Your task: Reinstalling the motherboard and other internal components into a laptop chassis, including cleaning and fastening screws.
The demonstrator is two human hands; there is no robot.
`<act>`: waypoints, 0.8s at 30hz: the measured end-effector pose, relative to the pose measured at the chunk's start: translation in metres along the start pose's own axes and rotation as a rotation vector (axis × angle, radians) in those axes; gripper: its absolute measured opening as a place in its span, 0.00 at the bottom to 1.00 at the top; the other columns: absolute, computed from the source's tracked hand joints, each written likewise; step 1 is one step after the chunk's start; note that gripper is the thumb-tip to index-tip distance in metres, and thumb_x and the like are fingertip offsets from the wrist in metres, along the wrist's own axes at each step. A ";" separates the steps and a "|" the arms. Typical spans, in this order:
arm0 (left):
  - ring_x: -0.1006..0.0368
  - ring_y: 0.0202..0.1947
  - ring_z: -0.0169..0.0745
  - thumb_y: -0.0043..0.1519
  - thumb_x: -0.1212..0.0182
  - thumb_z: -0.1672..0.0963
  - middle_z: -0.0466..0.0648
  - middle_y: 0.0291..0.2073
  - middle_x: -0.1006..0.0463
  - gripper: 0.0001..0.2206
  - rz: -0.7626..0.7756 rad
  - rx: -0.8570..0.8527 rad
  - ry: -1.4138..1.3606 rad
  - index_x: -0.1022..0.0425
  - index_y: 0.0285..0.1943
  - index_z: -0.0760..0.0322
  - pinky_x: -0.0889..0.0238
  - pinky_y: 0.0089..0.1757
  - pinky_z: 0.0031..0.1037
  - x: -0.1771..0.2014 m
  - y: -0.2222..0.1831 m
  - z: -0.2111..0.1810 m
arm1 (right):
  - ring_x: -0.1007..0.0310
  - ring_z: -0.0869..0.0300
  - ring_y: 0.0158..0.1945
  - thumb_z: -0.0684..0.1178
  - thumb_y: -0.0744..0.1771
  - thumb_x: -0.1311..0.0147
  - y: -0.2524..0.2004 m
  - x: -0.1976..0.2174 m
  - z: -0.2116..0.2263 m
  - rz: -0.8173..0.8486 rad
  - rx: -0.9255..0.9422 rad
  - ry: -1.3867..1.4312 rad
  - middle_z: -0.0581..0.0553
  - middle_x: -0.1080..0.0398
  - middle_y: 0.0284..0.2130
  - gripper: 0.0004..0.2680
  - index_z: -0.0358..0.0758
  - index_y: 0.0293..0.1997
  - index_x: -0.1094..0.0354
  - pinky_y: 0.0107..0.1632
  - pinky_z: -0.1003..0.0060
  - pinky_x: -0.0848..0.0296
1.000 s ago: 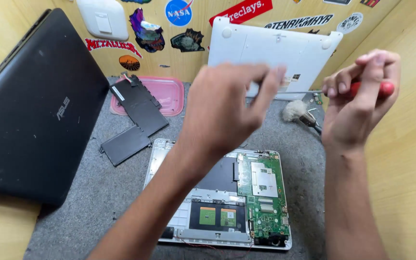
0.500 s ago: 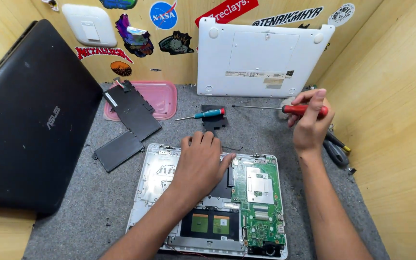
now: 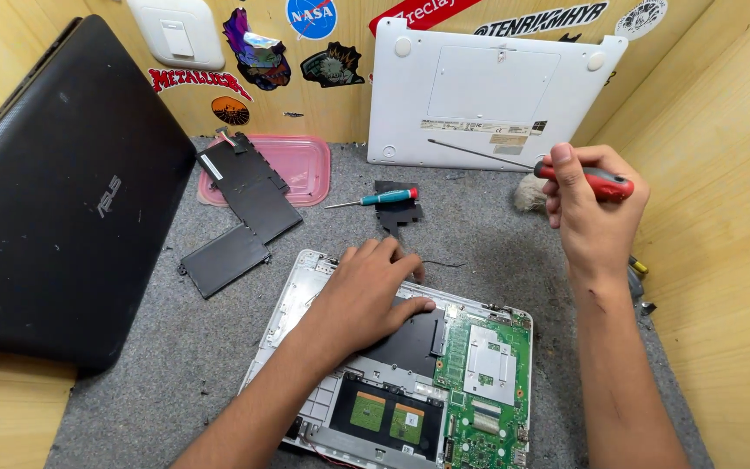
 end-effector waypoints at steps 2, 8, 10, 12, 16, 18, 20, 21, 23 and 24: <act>0.31 0.51 0.52 0.64 0.39 0.43 0.50 0.47 0.26 0.16 0.021 0.066 0.090 0.24 0.49 0.50 0.43 0.51 0.47 -0.002 0.002 0.000 | 0.37 0.69 0.20 0.51 0.71 0.41 0.005 0.000 -0.010 -0.042 -0.001 0.064 0.46 0.29 0.30 0.09 0.40 0.36 0.31 0.19 0.77 0.41; 0.29 0.47 0.54 0.64 0.43 0.41 0.49 0.46 0.23 0.18 -0.022 0.226 0.372 0.24 0.49 0.48 0.43 0.46 0.47 -0.004 -0.002 -0.005 | 0.32 0.64 0.29 0.64 0.70 0.49 0.028 0.022 -0.053 -0.020 -0.393 0.227 0.47 0.30 0.37 0.14 0.45 0.49 0.42 0.28 0.75 0.31; 0.29 0.49 0.56 0.66 0.46 0.40 0.51 0.48 0.23 0.21 -0.012 0.283 0.407 0.24 0.51 0.53 0.42 0.48 0.48 -0.002 -0.006 -0.006 | 0.26 0.62 0.31 0.59 0.69 0.46 0.030 0.025 -0.063 -0.088 -0.402 0.283 0.44 0.32 0.42 0.18 0.45 0.58 0.50 0.37 0.68 0.21; 0.29 0.50 0.58 0.67 0.48 0.40 0.54 0.49 0.22 0.23 -0.001 0.338 0.441 0.24 0.53 0.58 0.41 0.50 0.49 0.000 -0.008 -0.008 | 0.20 0.60 0.33 0.55 0.68 0.42 0.027 0.023 -0.071 -0.157 -0.412 0.340 0.41 0.34 0.46 0.25 0.45 0.67 0.58 0.45 0.60 0.10; 0.30 0.43 0.60 0.64 0.45 0.44 0.57 0.41 0.25 0.21 -0.060 0.317 0.341 0.24 0.51 0.63 0.44 0.46 0.49 0.006 -0.013 -0.010 | 0.24 0.49 0.43 0.40 0.73 0.49 0.006 -0.026 -0.037 0.013 0.229 -0.349 0.35 0.33 0.47 0.10 0.37 0.60 0.45 0.45 0.59 0.21; 0.30 0.35 0.63 0.61 0.39 0.48 0.62 0.32 0.26 0.19 -0.142 0.254 0.241 0.23 0.46 0.70 0.47 0.41 0.48 0.011 -0.014 -0.010 | 0.25 0.40 0.44 0.37 0.71 0.50 0.001 -0.064 -0.030 0.206 0.346 -0.488 0.32 0.28 0.42 0.07 0.32 0.55 0.30 0.45 0.52 0.25; 0.30 0.34 0.62 0.61 0.40 0.49 0.63 0.31 0.26 0.20 -0.133 0.250 0.208 0.23 0.48 0.72 0.49 0.41 0.47 0.013 -0.014 -0.008 | 0.26 0.40 0.53 0.47 0.72 0.54 0.001 -0.102 -0.048 0.641 0.376 -0.703 0.36 0.28 0.47 0.10 0.43 0.58 0.28 0.56 0.46 0.28; 0.30 0.34 0.62 0.61 0.40 0.49 0.63 0.31 0.26 0.20 -0.133 0.249 0.207 0.23 0.48 0.72 0.49 0.41 0.47 0.013 -0.013 -0.009 | 0.26 0.40 0.53 0.47 0.72 0.54 0.003 -0.109 -0.054 0.641 0.375 -0.705 0.36 0.28 0.47 0.10 0.43 0.58 0.28 0.56 0.46 0.28; 0.32 0.33 0.61 0.60 0.40 0.49 0.62 0.31 0.27 0.20 -0.131 0.274 0.210 0.23 0.47 0.71 0.50 0.40 0.46 0.012 -0.013 -0.008 | 0.24 0.48 0.51 0.53 0.69 0.43 0.006 -0.126 -0.070 0.736 0.414 -1.034 0.44 0.28 0.44 0.10 0.48 0.54 0.29 0.53 0.50 0.26; 0.32 0.33 0.61 0.60 0.40 0.49 0.62 0.31 0.27 0.20 -0.131 0.275 0.207 0.23 0.47 0.71 0.50 0.40 0.46 0.015 -0.014 -0.007 | 0.24 0.48 0.51 0.53 0.69 0.43 0.007 -0.123 -0.065 0.738 0.414 -1.037 0.44 0.28 0.44 0.10 0.48 0.54 0.29 0.53 0.50 0.26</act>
Point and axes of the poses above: each hand's wrist, its own y-axis towards the middle knuckle, its own x-axis out of the back of the hand, z = x × y, the point moved 2 cm from there along y, towards the middle knuckle
